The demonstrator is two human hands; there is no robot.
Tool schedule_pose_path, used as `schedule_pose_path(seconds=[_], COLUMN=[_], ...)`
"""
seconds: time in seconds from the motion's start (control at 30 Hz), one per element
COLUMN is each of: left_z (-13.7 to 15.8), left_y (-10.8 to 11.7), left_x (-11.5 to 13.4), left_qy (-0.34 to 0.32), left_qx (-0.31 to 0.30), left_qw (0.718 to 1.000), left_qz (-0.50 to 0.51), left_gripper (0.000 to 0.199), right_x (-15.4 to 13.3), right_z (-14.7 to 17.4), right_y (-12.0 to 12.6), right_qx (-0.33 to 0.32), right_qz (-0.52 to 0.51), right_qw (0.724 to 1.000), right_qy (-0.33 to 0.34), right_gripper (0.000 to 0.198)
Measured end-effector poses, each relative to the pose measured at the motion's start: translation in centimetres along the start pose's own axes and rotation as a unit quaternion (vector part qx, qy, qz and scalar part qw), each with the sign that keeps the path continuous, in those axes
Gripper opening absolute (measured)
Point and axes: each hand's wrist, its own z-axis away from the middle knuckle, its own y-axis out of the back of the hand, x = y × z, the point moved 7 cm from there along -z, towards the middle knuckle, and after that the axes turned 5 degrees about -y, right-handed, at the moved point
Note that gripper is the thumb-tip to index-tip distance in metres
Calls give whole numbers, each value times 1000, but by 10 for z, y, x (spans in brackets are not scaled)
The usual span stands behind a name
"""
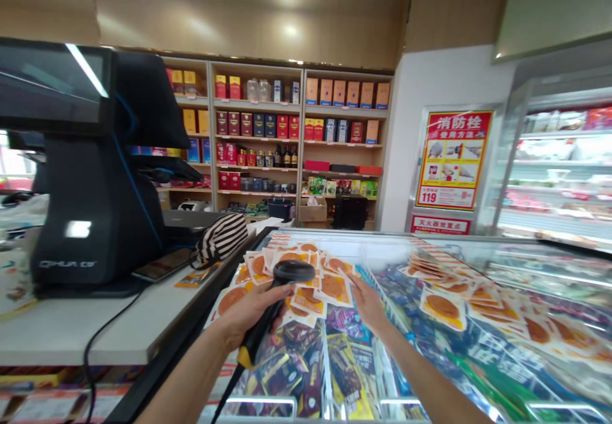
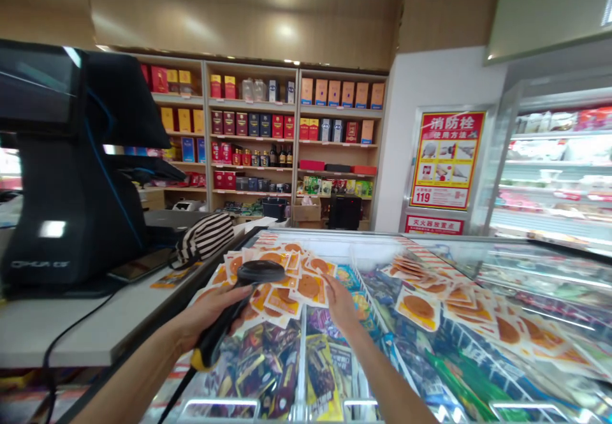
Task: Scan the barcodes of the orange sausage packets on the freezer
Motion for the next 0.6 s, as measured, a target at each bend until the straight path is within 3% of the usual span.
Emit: schedule_pose_path(seconds=[0.17,0.27,0.4,0.53,0.6], left_z=[5,3,-3,-12,-16], left_y=[10,6,-10,-30,-39], left_x=[-5,-10,-10,-10,-9], left_qy=[28,50,53,58,60], left_qx=[46,35,-5,-20,-22], left_qw=[998,998,999,998,998], left_qz=[-10,1,7,8,11], left_gripper=[32,31,32,34,34], right_x=[-43,-42,3,62,81], right_z=[8,4,0,11,19], right_y=[-34,-29,27,106,130], right_qx=[-97,-91,-31,56,63], right_qz=[50,97,222,373,414], right_qw=[990,988,971,885,845], right_qy=[94,74,-77,-271,-333], right_gripper=[28,33,45,59,61])
